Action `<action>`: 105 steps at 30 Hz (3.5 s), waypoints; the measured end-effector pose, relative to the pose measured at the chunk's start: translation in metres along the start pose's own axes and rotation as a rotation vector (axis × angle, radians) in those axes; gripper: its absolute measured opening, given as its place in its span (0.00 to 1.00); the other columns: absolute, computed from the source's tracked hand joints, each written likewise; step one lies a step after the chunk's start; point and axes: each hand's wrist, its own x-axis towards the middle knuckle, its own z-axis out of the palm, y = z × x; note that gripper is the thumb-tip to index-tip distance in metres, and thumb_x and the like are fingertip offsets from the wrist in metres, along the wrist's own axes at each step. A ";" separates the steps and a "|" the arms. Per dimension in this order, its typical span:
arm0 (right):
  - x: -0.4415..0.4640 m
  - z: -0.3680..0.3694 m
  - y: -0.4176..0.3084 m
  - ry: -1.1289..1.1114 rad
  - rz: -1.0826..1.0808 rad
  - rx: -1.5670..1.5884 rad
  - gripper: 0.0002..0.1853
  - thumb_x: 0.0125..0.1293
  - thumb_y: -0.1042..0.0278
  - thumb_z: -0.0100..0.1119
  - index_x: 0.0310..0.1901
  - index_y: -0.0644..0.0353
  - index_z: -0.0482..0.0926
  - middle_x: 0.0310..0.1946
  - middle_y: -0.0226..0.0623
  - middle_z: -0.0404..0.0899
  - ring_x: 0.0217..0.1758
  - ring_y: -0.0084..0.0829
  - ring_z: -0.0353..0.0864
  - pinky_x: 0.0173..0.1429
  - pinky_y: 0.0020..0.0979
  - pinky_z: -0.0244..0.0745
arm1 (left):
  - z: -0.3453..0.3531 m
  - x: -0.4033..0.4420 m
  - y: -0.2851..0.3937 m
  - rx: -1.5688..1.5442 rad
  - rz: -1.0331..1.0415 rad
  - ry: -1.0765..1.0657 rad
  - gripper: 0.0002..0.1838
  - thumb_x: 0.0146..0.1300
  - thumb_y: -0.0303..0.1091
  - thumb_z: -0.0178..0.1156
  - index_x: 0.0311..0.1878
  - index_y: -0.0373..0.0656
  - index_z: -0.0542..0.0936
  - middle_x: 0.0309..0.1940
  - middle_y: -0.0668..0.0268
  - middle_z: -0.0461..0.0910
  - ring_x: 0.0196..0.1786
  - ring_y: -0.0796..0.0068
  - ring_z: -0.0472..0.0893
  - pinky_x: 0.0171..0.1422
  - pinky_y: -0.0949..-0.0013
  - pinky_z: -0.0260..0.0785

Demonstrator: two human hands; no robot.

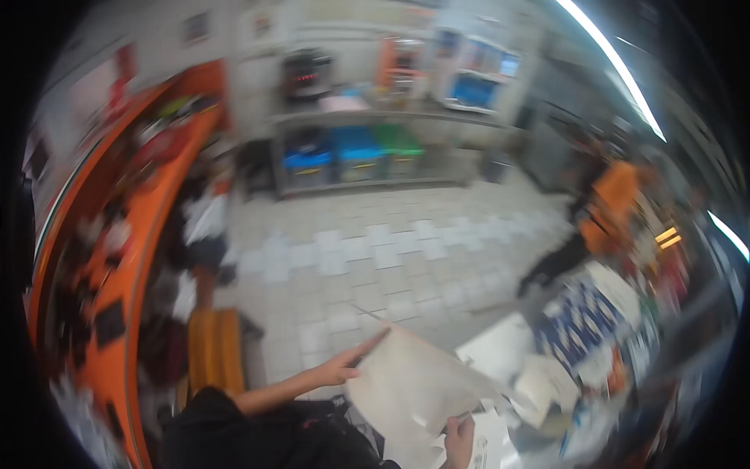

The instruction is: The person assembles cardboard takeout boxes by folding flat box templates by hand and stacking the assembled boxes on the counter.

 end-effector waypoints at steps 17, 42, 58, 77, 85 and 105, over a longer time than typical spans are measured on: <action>0.009 0.223 -0.088 -0.744 -0.203 -0.493 0.35 0.60 0.62 0.58 0.62 0.71 0.54 0.51 0.56 0.68 0.56 0.45 0.69 0.60 0.35 0.60 | 0.015 -0.109 0.000 0.061 0.006 0.663 0.21 0.63 0.37 0.54 0.57 0.40 0.66 0.49 0.62 0.67 0.49 0.76 0.71 0.50 0.72 0.65; -0.015 0.259 -0.066 -0.950 -0.989 -0.119 0.25 0.55 0.61 0.63 0.54 0.54 0.68 0.58 0.51 0.55 0.59 0.50 0.63 0.58 0.46 0.63 | -0.005 -0.164 0.016 -1.007 0.144 1.172 0.22 0.62 0.29 0.56 0.58 0.43 0.63 0.53 0.64 0.68 0.56 0.72 0.71 0.61 0.65 0.67; -0.106 0.473 -0.085 -1.218 -0.985 -0.481 0.22 0.47 0.81 0.62 0.48 0.57 0.79 0.59 0.52 0.57 0.63 0.51 0.60 0.62 0.43 0.62 | -0.175 -0.309 0.053 -0.962 0.183 1.624 0.19 0.67 0.48 0.47 0.55 0.47 0.67 0.36 0.73 0.73 0.33 0.88 0.75 0.33 0.82 0.69; -0.126 0.572 -0.088 -1.144 -0.830 -0.585 0.34 0.45 0.71 0.69 0.54 0.67 0.65 0.45 0.47 0.67 0.49 0.42 0.69 0.52 0.36 0.65 | -0.245 -0.423 0.024 -1.191 0.368 1.413 0.28 0.65 0.57 0.45 0.50 0.39 0.74 0.39 0.66 0.74 0.46 0.74 0.74 0.58 0.69 0.65; -0.145 0.575 -0.095 -1.121 -0.940 -0.706 0.35 0.47 0.78 0.65 0.59 0.63 0.62 0.50 0.48 0.63 0.54 0.45 0.67 0.54 0.39 0.65 | -0.232 -0.426 0.031 -1.006 -0.044 1.492 0.18 0.56 0.47 0.62 0.44 0.45 0.77 0.38 0.73 0.74 0.39 0.83 0.70 0.40 0.81 0.60; -0.129 0.569 -0.124 -1.052 -1.004 -0.554 0.41 0.40 0.81 0.69 0.59 0.64 0.61 0.50 0.50 0.70 0.54 0.46 0.68 0.58 0.40 0.63 | -0.227 -0.404 0.064 0.195 -0.089 1.827 0.08 0.54 0.30 0.63 0.33 0.39 0.75 0.27 0.70 0.75 0.30 0.80 0.74 0.36 0.76 0.67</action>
